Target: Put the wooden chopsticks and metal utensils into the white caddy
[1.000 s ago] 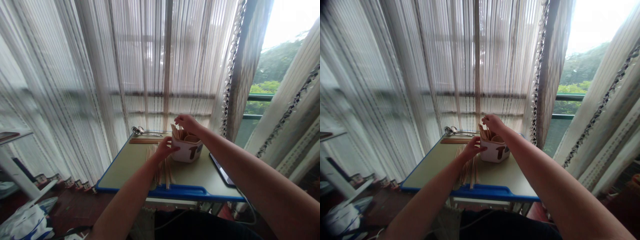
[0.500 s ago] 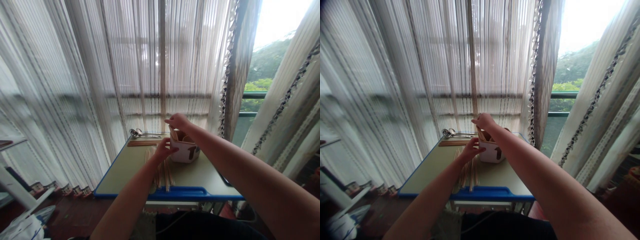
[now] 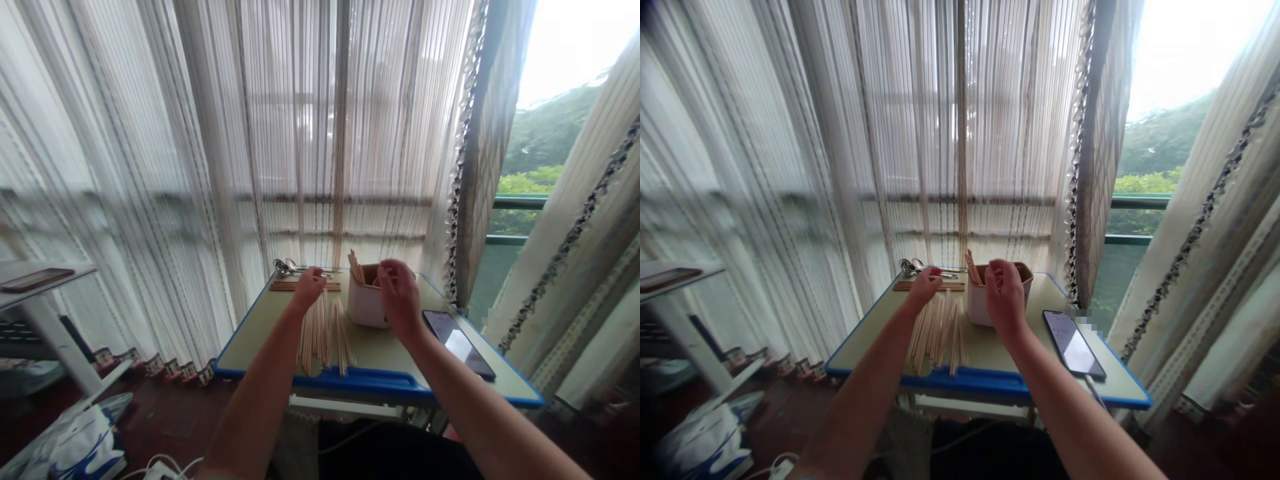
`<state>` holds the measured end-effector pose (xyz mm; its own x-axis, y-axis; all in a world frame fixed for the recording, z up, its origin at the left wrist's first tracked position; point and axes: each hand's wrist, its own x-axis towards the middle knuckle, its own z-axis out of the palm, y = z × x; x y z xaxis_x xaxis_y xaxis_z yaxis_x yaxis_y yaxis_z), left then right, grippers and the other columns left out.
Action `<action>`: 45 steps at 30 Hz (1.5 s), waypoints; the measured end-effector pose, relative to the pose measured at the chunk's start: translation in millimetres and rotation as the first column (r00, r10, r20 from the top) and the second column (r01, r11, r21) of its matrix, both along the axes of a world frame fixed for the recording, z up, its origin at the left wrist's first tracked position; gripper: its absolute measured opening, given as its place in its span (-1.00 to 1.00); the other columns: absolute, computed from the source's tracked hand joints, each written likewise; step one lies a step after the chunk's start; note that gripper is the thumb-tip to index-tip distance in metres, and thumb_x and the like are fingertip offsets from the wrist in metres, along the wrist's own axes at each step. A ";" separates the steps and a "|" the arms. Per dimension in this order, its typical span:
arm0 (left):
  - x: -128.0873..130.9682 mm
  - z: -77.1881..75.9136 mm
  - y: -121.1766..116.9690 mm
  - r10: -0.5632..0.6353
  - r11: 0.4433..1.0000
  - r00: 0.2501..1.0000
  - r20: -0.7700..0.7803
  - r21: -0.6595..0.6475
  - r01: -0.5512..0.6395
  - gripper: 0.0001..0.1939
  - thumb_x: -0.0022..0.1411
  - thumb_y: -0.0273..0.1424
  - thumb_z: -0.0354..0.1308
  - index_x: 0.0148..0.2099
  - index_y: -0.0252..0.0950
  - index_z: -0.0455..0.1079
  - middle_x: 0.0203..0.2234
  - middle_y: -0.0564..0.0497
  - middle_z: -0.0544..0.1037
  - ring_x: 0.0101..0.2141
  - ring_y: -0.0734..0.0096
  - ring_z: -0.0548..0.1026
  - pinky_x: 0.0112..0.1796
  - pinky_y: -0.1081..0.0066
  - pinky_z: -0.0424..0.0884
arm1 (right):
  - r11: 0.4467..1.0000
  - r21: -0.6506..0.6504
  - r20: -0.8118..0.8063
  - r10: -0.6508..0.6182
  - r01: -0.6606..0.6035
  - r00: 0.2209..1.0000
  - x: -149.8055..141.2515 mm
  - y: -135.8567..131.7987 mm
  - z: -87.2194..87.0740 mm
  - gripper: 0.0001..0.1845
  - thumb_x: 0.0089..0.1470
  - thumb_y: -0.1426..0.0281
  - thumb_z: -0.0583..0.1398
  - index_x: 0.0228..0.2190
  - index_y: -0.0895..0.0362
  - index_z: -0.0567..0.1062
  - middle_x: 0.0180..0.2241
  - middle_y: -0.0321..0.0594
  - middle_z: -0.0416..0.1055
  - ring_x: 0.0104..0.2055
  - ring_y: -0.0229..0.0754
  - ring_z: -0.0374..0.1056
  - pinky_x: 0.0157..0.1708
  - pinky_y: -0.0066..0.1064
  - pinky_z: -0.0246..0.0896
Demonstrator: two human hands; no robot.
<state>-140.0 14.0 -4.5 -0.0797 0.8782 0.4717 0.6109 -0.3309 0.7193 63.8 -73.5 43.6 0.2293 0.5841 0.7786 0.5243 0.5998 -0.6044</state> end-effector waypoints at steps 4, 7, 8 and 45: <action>-40.1 -6.0 -13.1 0.144 0.968 0.951 -0.272 -0.159 -0.192 -0.77 0.09 -0.42 0.05 -0.17 -0.35 0.39 -0.27 -0.12 0.53 -0.22 0.32 0.48 -0.18 0.39 0.33 | 0.965 -0.250 0.078 0.105 -0.082 0.991 14.3 -13.5 -84.0 -0.72 0.08 0.22 0.04 -0.28 0.14 0.40 -0.36 -0.16 0.43 -0.38 -0.18 0.33 -0.33 -0.36 0.21; -52.3 -28.6 -32.8 0.192 0.912 0.890 -0.414 -0.259 -0.317 -0.70 0.08 -0.25 0.09 -0.23 -0.37 0.41 -0.24 -0.20 0.53 -0.17 0.17 0.48 -0.17 0.31 0.33 | 0.860 -0.510 0.178 0.112 -0.005 0.978 20.1 -2.9 -119.0 -0.72 0.05 0.23 0.07 -0.27 0.13 0.42 -0.32 -0.10 0.47 -0.28 -0.09 0.38 -0.29 -0.34 0.19; -53.1 -36.2 -39.6 0.201 0.899 0.881 -0.429 -0.277 -0.339 -0.67 0.06 -0.20 0.10 -0.25 -0.37 0.42 -0.25 -0.22 0.54 -0.18 0.14 0.48 -0.17 0.29 0.34 | 0.849 -0.529 0.199 0.097 0.024 0.975 20.1 0.6 -123.3 -0.71 0.07 0.23 0.05 -0.25 0.13 0.42 -0.29 -0.10 0.48 -0.24 -0.08 0.38 -0.27 -0.34 0.18; 39.7 45.8 -76.9 -0.414 0.908 0.865 0.284 0.192 0.371 -0.62 0.15 -0.14 0.07 -0.15 -0.34 0.38 -0.26 -0.10 0.49 -0.25 0.39 0.46 -0.23 0.41 0.40 | 0.931 -0.138 -0.054 0.333 -0.337 0.941 18.3 -17.7 44.1 -0.68 0.10 0.16 0.04 -0.38 0.14 0.43 -0.54 -0.29 0.36 -0.52 -0.31 0.26 -0.49 -0.49 0.16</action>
